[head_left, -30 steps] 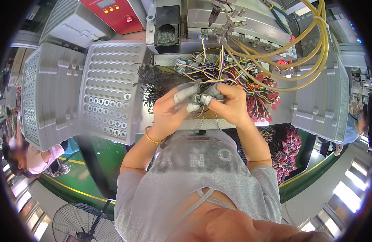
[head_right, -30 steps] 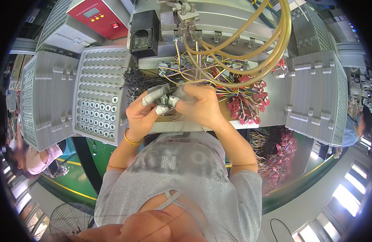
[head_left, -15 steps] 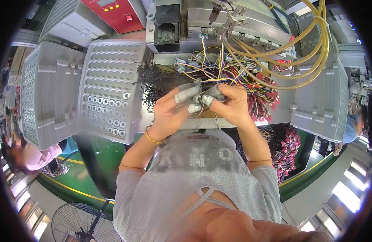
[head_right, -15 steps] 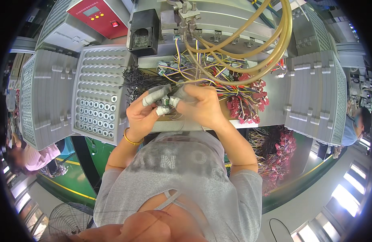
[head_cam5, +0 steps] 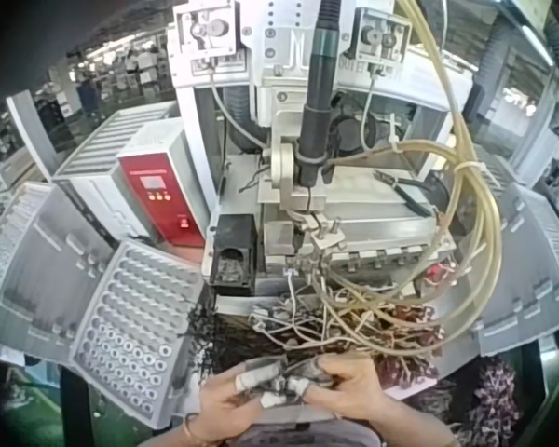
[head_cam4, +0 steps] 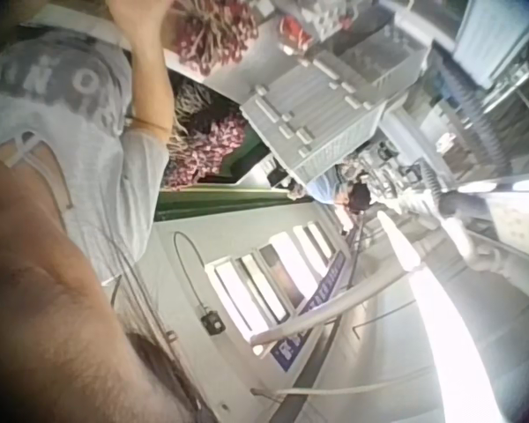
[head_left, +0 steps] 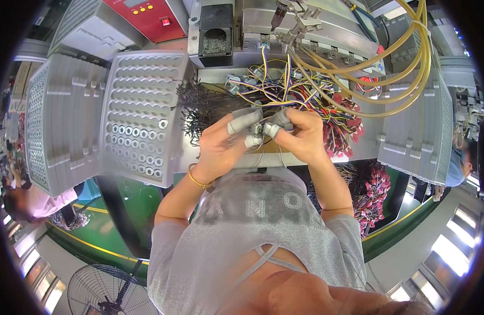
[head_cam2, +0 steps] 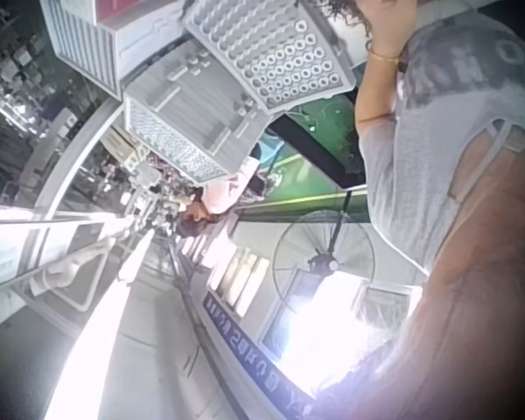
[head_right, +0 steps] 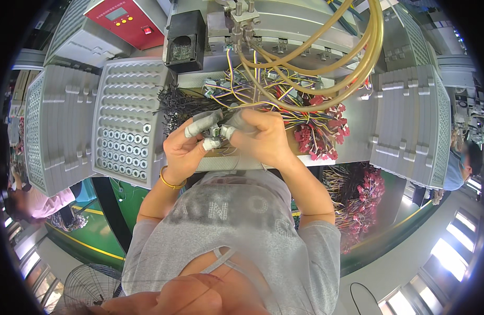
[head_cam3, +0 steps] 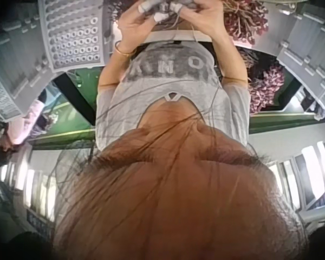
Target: The person assembles wire harnesses by picking connector components from a tray, fitting them onto wire ends by hand, and inserting the wire connectors into a machine.
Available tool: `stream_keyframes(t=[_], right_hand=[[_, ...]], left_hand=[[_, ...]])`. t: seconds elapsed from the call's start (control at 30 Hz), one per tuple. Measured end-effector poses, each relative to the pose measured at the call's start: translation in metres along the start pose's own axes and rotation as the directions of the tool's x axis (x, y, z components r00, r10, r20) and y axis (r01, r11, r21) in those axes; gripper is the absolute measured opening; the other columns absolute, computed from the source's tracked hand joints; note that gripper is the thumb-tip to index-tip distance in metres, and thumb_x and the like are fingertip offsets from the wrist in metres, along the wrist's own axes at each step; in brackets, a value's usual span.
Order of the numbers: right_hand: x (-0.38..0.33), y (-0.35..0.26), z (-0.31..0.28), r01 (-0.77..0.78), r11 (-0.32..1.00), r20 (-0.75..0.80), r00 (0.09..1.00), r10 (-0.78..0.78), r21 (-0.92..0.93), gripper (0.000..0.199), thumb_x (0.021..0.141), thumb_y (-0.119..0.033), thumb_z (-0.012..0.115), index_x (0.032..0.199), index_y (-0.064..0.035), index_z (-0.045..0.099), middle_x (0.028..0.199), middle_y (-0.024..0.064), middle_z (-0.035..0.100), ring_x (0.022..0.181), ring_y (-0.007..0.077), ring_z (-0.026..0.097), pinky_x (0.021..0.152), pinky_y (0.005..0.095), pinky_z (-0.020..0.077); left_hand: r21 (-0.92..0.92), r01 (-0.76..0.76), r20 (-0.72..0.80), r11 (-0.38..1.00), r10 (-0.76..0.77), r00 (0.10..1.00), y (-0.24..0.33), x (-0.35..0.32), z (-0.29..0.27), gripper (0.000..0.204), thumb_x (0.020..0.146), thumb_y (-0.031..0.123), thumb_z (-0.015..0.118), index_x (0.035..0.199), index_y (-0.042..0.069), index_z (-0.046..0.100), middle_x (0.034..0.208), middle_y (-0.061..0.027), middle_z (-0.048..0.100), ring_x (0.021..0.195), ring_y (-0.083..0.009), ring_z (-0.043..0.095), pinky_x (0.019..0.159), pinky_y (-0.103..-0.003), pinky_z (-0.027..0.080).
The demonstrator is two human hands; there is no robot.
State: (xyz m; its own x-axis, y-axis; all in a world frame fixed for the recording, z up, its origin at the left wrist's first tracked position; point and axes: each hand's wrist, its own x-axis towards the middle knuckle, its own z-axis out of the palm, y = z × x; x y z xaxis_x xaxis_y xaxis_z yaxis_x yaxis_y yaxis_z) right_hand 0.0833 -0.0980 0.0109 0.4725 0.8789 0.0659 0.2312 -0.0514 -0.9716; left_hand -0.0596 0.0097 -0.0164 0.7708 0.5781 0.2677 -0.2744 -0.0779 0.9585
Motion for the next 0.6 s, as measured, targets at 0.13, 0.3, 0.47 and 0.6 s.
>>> stream_keyframes(t=[0.13, 0.3, 0.47, 0.6], right_hand=[[0.0, 0.002, 0.0, 0.1, 0.984, -0.005, 0.995, -0.101, -0.148, 0.011, 0.065, -0.007, 0.063, 0.063, 0.0011, 0.056, 0.052, 0.0026, 0.051, 0.045, 0.0056, 0.042, 0.041, 0.0219, 0.0326], [0.002, -0.004, 0.009, 0.144, 0.951, 0.037, 0.99, -0.139, -0.274, 0.013, 0.065, -0.006, 0.059, 0.06, -0.0002, 0.049, 0.048, 0.0033, 0.045, 0.043, 0.0083, 0.035, 0.04, 0.0244, 0.0314], [0.002, 0.0, 0.016, -0.088, 0.992, -0.02, 0.996, 0.086, -0.087, 0.01, 0.075, -0.009, 0.058, 0.073, 0.0, 0.054, 0.06, -0.0002, 0.053, 0.053, 0.0043, 0.042, 0.046, 0.022, 0.0346], [0.014, -0.02, 0.002, -0.235, 0.958, 0.188, 0.961, 0.204, 0.164, 0.017, 0.077, -0.011, 0.058, 0.088, 0.0012, 0.057, 0.071, 0.0016, 0.059, 0.065, 0.0058, 0.053, 0.058, 0.0207, 0.0422]], left_hand=[[0.037, -0.008, 0.022, 0.999, 0.008, 1.0, 0.001, 0.001, 0.0, 0.039, 0.068, -0.006, 0.062, 0.106, 0.0, 0.058, 0.104, -0.013, 0.058, 0.09, -0.0178, 0.058, 0.076, -0.025, 0.046], [-0.057, 0.115, 0.035, 0.992, -0.113, 0.993, -0.004, 0.003, 0.001, 0.03, 0.072, -0.005, 0.06, 0.102, -0.001, 0.059, 0.101, -0.0107, 0.06, 0.088, -0.0157, 0.058, 0.076, -0.025, 0.047], [-0.533, 0.415, 0.018, 0.738, -0.48, 0.877, -0.003, 0.011, 0.002, 0.021, 0.078, 0.0, 0.057, 0.099, 0.0, 0.059, 0.088, -0.0058, 0.061, 0.071, -0.0075, 0.054, 0.06, -0.02, 0.045], [-0.602, 0.431, 0.204, 0.672, -0.393, 0.897, 0.003, 0.021, 0.005, 0.027, 0.082, 0.004, 0.054, 0.109, 0.001, 0.054, 0.096, -0.0067, 0.059, 0.066, -0.0088, 0.054, 0.057, -0.02, 0.045]])
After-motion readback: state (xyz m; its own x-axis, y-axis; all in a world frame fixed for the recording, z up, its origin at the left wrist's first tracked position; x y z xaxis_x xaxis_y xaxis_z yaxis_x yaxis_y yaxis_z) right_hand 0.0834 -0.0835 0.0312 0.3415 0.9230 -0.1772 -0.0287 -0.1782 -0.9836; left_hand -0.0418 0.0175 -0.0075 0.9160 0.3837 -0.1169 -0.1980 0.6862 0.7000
